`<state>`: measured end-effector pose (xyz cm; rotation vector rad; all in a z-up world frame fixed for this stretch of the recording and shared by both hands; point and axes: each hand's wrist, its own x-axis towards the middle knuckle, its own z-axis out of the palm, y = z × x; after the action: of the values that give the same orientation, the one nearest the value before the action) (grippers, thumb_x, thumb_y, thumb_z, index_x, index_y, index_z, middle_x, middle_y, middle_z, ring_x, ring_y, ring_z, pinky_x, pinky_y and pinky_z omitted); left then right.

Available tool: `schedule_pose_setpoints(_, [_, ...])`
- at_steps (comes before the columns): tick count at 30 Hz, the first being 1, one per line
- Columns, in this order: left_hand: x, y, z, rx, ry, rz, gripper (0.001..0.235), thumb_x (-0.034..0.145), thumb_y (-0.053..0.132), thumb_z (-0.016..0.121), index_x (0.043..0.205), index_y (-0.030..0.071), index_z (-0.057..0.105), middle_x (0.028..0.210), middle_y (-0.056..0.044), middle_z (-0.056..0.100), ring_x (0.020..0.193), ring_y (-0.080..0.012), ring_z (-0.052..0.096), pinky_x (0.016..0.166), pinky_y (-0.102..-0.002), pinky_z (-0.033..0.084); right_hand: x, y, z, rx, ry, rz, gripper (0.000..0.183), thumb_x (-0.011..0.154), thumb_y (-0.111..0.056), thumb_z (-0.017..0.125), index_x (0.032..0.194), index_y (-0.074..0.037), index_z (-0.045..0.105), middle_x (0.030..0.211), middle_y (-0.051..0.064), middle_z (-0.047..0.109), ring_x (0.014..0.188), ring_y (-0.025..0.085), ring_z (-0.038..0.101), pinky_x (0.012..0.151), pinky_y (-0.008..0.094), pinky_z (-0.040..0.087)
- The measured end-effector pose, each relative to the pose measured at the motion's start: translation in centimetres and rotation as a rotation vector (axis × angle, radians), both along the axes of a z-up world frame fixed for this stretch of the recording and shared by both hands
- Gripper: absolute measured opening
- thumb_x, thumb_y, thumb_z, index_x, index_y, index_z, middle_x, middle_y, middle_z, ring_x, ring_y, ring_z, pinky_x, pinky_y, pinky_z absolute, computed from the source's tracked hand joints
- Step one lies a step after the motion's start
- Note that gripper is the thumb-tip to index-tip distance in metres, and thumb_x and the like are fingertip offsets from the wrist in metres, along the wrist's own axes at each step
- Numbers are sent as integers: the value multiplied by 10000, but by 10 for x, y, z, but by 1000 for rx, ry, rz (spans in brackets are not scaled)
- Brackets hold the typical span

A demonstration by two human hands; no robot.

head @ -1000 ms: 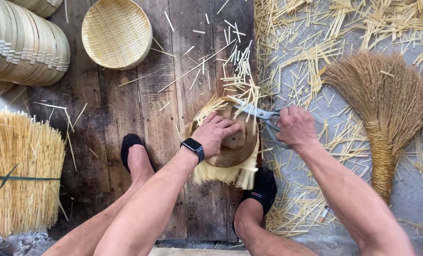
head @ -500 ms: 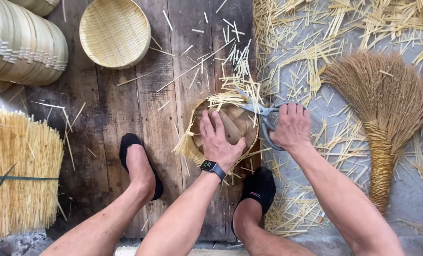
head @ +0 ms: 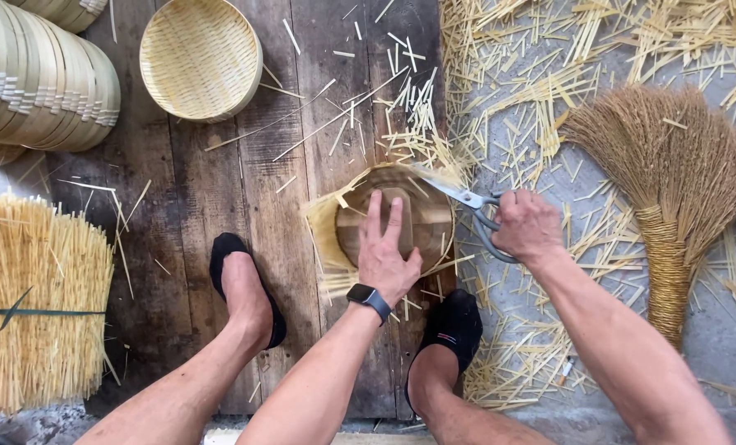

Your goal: The person sits at a workbench making round bamboo sieves. They lay a woven bamboo mat over a round wooden mold, fold the protruding bamboo strips down over the mold, trim the excess strips with scissors, and press a split bamboo rim ring around the edge to hold the mat in place, repeating the process for several sieves.

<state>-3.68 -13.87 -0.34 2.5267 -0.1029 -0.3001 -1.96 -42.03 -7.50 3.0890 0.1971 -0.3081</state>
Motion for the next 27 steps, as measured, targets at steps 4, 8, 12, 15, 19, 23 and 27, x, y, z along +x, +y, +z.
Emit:
schedule_pose_setpoints(4, [-3, -2, -5, -112, -36, 81, 1061, 757, 221, 772, 1625, 73, 181, 1657, -241, 254, 1456, -415, 380, 1215, -478, 350, 4, 5, 22, 56, 104, -19, 237, 975, -258, 585, 936, -35, 656, 867, 141, 663, 714, 210, 636, 639, 367, 543])
schedule_pose_setpoints(8, [2, 1, 1, -120, 41, 69, 1055, 769, 206, 771, 1612, 39, 160, 1569, -269, 330, 1380, -435, 420, 1162, -462, 364, 13, 24, 36, 1, -136, 57, 388, 810, -416, 634, 829, -29, 652, 767, 133, 646, 658, 217, 609, 581, 356, 526])
schedule_pose_setpoints(12, [5, 9, 4, -135, 34, 7, 1024, 728, 145, 748, 1600, 93, 215, 1561, -219, 406, 1383, -404, 448, 1170, -444, 388, -2, -12, -14, 9, -12, 12, 235, 915, -269, 565, 933, -47, 641, 838, 109, 637, 687, 191, 614, 653, 353, 533])
schedule_pose_setpoints(15, [12, 9, 5, -110, 73, -22, 1050, 690, 90, 720, 1608, 111, 211, 1557, -214, 413, 1385, -386, 440, 1177, -462, 360, 1, -9, 10, 36, 152, -19, 372, 1004, -393, 579, 947, -31, 643, 828, 116, 632, 660, 196, 611, 600, 362, 528])
schedule_pose_setpoints(19, [15, 18, -9, -75, 87, -95, 1088, 655, 54, 716, 1617, 122, 211, 1545, -250, 391, 1378, -405, 414, 1169, -497, 304, 23, 28, 48, 22, -126, 91, 470, 840, -478, 662, 845, -9, 646, 757, 131, 632, 644, 212, 596, 558, 348, 518])
schedule_pose_setpoints(23, [17, 29, 2, -123, 19, -222, 1036, 650, 39, 703, 1593, 139, 288, 1515, -236, 461, 1377, -415, 445, 1214, -508, 275, 19, 7, 9, 4, -151, 121, 275, 801, -317, 656, 835, -44, 647, 751, 106, 640, 636, 191, 592, 563, 333, 500])
schedule_pose_setpoints(27, [17, 24, 0, -86, 27, -210, 957, 650, 28, 723, 1535, 156, 383, 1454, -178, 525, 1360, -394, 452, 1204, -541, 249, 10, -11, 2, -20, -22, 114, 208, 860, -265, 646, 869, -57, 640, 774, 96, 632, 631, 173, 591, 540, 323, 509])
